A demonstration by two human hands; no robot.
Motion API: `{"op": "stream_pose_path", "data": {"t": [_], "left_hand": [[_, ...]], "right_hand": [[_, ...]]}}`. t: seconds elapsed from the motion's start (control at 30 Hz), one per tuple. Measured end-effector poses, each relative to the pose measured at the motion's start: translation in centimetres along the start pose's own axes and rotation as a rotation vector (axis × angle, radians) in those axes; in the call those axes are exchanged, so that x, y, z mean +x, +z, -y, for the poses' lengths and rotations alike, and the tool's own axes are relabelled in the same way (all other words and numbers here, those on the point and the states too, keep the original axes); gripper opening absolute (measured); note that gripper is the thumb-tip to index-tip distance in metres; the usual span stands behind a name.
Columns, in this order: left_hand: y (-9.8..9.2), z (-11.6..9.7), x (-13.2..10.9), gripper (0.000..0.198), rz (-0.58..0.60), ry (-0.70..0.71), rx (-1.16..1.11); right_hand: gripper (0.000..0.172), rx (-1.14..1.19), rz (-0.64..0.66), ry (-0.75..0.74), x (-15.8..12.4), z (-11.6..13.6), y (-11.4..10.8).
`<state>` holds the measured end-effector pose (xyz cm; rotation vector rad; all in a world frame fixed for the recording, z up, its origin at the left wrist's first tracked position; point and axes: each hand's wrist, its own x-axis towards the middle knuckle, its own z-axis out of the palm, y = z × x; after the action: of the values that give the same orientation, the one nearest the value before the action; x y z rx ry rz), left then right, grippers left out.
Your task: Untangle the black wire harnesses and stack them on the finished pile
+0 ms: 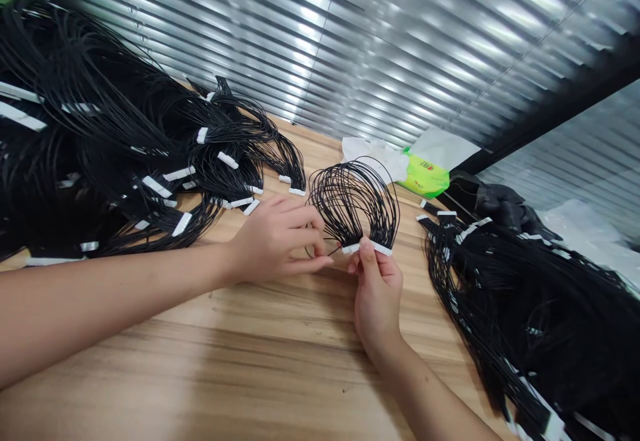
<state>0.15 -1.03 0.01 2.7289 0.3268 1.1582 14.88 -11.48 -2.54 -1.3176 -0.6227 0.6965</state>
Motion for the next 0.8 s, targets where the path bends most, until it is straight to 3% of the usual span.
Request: {"op": "stream_pose_path", "data": {"t": [0.13,0.27,0.4,0.47,0.8], "left_hand": [[0.2,0.0,-0.2,0.02,0.205,0.072,-0.303],[0.0,0.0,-0.2,0.023,0.344,-0.089,-0.464],[0.2,0.4,-0.3,0.025,0.189,-0.47,-0.416],[0.6,0.7,-0.3,0.019,0.111,-0.585,-0.41],[1.1,1.4,-0.3,0.022,0.165,-0.647,-0.381]], "right_hand": [[0.034,0.023,-0.046,-0.001,0.2,0.2,0.0],[0.033,0.116,-0.072,0.017,0.5,0.5,0.1],[0.032,0.251,-0.078,0.053,0.7,0.8,0.2],[0.031,0.288,-0.081,0.066,0.6,0.9,0.3],[0.033,0.199,0.055,0.03,-0.1,0.8,0.4]]}}
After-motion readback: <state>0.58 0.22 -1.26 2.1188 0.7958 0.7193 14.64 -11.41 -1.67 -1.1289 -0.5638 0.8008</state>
